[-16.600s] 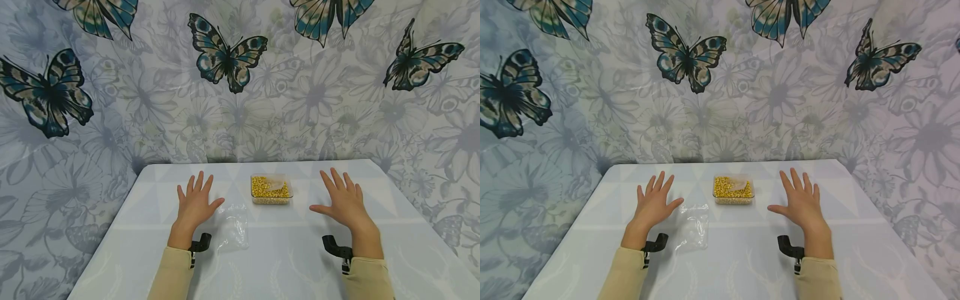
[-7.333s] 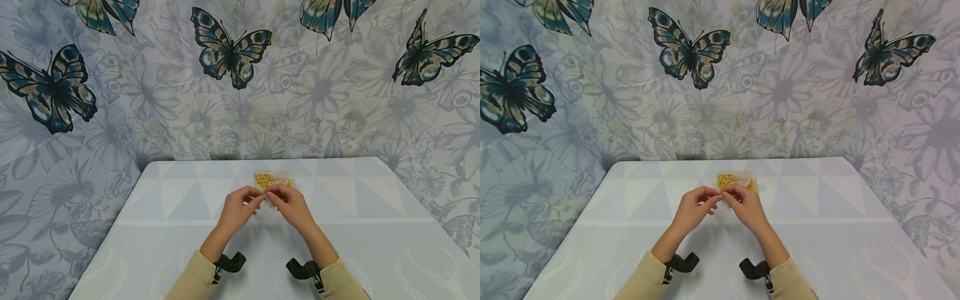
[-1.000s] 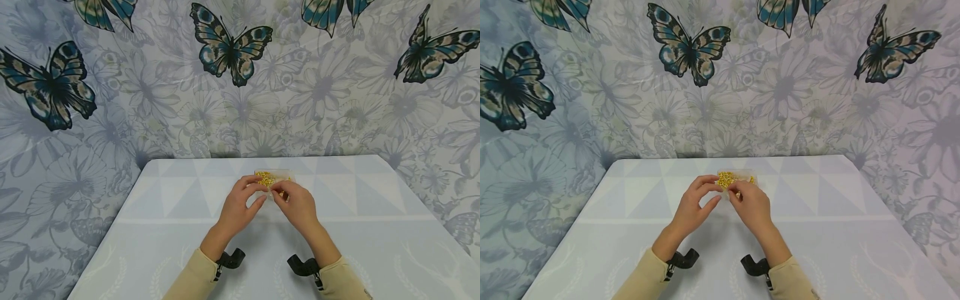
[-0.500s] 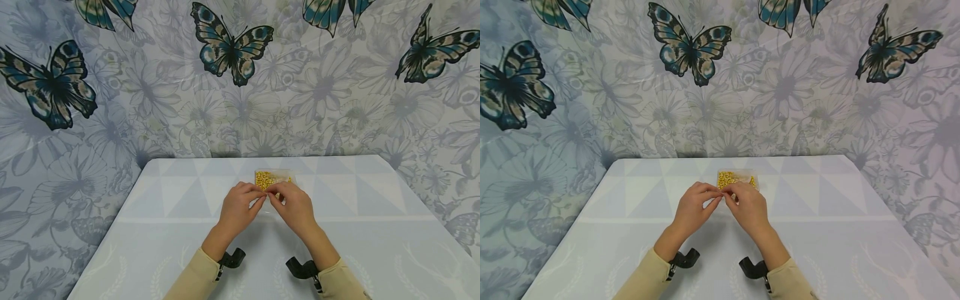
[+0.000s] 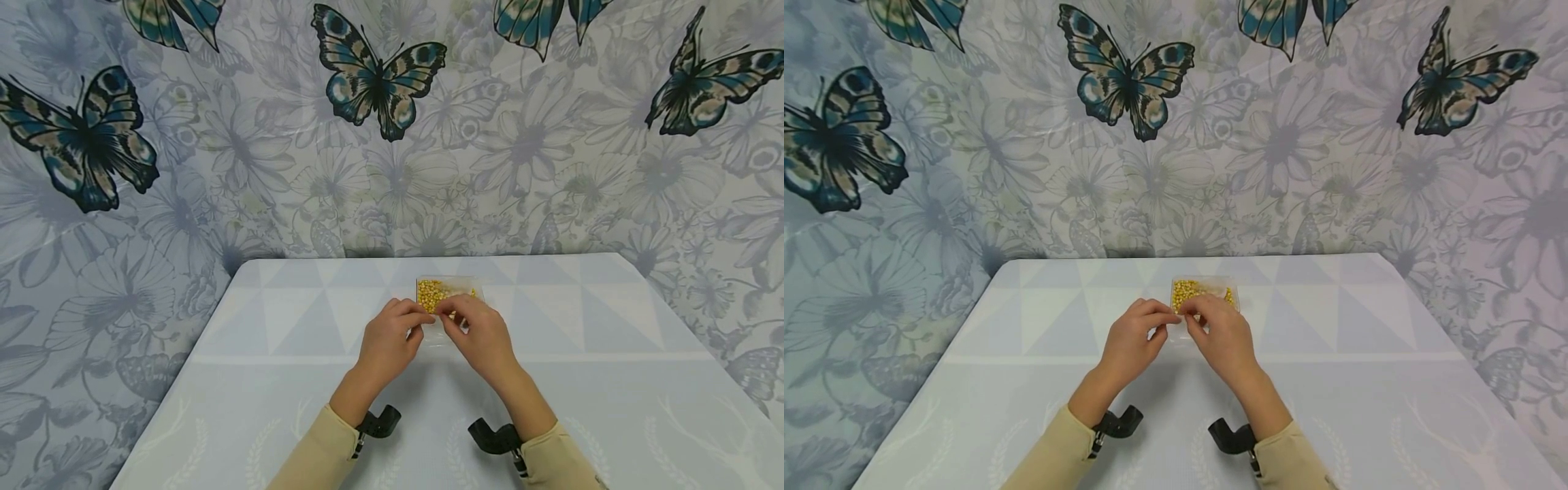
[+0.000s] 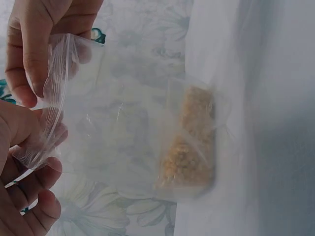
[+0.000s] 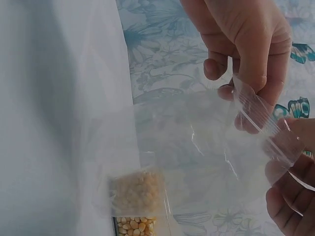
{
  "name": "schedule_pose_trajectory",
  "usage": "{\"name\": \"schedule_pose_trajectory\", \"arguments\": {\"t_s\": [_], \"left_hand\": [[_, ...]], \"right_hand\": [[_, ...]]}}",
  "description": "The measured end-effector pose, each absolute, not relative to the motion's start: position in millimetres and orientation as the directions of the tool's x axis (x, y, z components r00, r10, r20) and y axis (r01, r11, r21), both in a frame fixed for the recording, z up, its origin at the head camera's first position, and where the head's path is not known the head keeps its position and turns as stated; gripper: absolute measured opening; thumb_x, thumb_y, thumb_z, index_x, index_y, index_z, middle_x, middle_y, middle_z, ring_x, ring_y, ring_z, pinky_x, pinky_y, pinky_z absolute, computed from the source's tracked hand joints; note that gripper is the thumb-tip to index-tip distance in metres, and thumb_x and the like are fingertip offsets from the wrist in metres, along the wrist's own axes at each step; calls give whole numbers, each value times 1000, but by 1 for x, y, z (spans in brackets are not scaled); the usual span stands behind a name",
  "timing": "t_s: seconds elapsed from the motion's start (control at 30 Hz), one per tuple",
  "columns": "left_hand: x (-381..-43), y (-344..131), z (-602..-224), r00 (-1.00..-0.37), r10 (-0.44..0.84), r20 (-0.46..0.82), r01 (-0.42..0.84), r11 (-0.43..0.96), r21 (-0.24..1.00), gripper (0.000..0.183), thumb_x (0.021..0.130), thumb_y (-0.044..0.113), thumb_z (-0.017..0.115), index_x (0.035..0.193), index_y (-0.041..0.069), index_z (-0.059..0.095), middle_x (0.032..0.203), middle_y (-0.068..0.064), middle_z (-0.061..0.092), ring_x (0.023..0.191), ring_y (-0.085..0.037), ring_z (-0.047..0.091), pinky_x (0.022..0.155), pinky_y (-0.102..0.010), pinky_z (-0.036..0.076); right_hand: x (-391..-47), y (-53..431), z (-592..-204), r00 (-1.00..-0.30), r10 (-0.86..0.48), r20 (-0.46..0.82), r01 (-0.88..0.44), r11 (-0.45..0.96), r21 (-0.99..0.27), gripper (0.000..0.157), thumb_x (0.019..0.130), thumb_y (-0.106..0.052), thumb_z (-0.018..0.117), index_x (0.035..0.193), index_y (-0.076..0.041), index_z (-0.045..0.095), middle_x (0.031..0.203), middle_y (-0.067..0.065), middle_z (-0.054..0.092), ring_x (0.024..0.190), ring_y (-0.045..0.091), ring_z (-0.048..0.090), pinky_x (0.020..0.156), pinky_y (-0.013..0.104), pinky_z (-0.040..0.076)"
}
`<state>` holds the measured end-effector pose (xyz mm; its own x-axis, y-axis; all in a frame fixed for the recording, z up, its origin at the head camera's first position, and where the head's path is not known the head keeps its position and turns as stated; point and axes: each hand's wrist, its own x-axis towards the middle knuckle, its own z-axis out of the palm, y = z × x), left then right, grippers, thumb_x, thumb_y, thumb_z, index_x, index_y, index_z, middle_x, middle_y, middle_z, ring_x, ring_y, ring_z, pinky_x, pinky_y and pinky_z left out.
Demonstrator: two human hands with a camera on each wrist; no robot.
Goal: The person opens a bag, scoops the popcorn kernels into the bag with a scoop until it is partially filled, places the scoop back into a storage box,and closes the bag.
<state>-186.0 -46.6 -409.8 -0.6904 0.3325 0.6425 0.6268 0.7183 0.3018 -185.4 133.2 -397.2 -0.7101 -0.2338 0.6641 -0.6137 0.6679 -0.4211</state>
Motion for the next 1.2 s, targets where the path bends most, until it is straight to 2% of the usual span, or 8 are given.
{"name": "schedule_pose_trajectory", "arguments": {"t_s": [0.23,0.53,0.77,0.87,1.0,1.2], "left_hand": [[-186,-46,-410,-725,297,621,605,705,369,30,83,-9,66,98,13,81,100,4,69,90,-12,62,66,-20,51],[-186,-44,-409,-742,273,613,587,706,397,37,84,-11,63,109,11,78,109,1,67,97,-14,63,66,-22,51],[-186,-44,-409,-742,272,613,578,723,379,42,82,-13,63,113,11,77,113,-1,67,103,-17,64,65,-23,50],[-186,-43,-410,-741,273,614,567,744,354,43,81,-12,64,114,13,77,114,0,67,103,-17,64,63,-22,50],[-186,-43,-410,-758,241,607,524,779,345,35,84,-5,67,109,15,79,110,3,68,98,-15,65,60,-21,51],[-186,-44,-413,-794,177,582,461,799,386,19,86,4,73,98,17,81,99,5,66,85,-12,64,63,-21,52]], "right_hand": [[-184,133,-397,-719,-254,647,-615,665,-424,25,82,6,72,79,-19,74,90,-5,68,70,7,57,61,24,49],[-180,131,-397,-792,-272,546,-517,774,-365,21,84,-4,75,96,-21,80,99,-5,67,67,8,58,55,21,44],[-179,129,-399,-796,-276,538,-494,810,-316,29,85,0,70,103,-20,80,96,-3,63,55,6,43,49,19,36],[-179,129,-399,-793,-283,540,-500,808,-311,30,84,2,69,104,-19,79,95,-2,63,53,5,41,49,19,36],[-179,128,-398,-793,-308,526,-512,804,-301,34,82,4,68,106,-17,78,95,-1,62,52,5,38,49,19,35],[-178,128,-399,-816,-333,473,-508,803,-310,39,80,5,66,111,-17,76,93,-2,59,52,5,33,47,19,32]]}}
